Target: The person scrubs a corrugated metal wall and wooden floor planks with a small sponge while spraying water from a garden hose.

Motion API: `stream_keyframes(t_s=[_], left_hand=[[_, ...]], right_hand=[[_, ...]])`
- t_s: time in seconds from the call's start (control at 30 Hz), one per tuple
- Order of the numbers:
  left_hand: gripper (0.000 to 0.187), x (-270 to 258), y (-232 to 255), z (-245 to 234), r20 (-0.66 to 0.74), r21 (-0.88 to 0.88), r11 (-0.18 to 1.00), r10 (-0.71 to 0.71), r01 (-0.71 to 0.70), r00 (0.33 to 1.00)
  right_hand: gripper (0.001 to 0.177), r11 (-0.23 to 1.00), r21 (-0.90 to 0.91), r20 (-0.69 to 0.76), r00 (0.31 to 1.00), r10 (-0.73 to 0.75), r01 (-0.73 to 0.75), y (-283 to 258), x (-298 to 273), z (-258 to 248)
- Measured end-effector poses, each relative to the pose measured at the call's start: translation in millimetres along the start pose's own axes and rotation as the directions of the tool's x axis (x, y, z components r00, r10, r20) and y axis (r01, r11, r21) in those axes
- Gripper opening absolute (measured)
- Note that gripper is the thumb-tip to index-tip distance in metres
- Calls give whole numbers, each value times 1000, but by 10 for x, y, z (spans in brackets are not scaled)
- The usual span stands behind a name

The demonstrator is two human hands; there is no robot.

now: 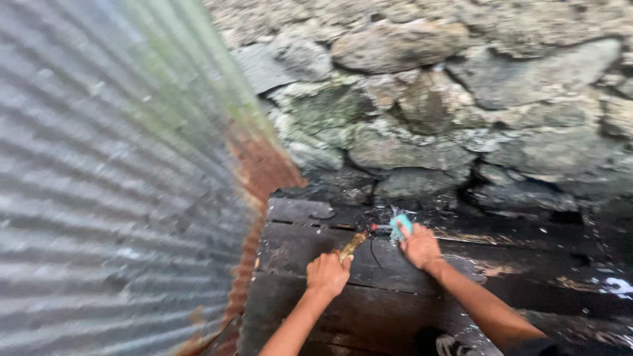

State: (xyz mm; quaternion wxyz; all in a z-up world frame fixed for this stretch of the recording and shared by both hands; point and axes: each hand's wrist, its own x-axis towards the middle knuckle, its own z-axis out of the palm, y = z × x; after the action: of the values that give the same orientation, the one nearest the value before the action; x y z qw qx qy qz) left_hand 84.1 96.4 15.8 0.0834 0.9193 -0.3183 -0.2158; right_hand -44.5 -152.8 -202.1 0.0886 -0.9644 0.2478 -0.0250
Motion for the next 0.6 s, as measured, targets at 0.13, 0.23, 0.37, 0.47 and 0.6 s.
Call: stream_keyframes(t_s=[0.13, 0.23, 0.37, 0.47, 0.6], left_hand=[[42, -52, -460, -182, 101, -204, 960, -173, 191, 980], [44, -21, -719, -132, 64, -269, 928, -250, 258, 966], [44, 72, -960, -40, -13, -309, 906, -309, 290, 951], [46, 110, -1103, -50, -24, -312, 895, -343, 319, 939], [48, 202, -1422, -102, -70, -256, 897, -389, 360, 919]], right_hand=[[63, 943, -120, 32, 948, 316, -310, 238, 111, -212], [67, 937, -112, -92, 943, 321, -330, 151, 141, -152], [70, 949, -91, -71, 953, 295, -301, -507, 550, 132], [69, 990, -88, -13, 994, 109, -110, -1241, 1001, 345], [63, 992, 49, -15, 993, -116, 117, -2142, 1627, 589]])
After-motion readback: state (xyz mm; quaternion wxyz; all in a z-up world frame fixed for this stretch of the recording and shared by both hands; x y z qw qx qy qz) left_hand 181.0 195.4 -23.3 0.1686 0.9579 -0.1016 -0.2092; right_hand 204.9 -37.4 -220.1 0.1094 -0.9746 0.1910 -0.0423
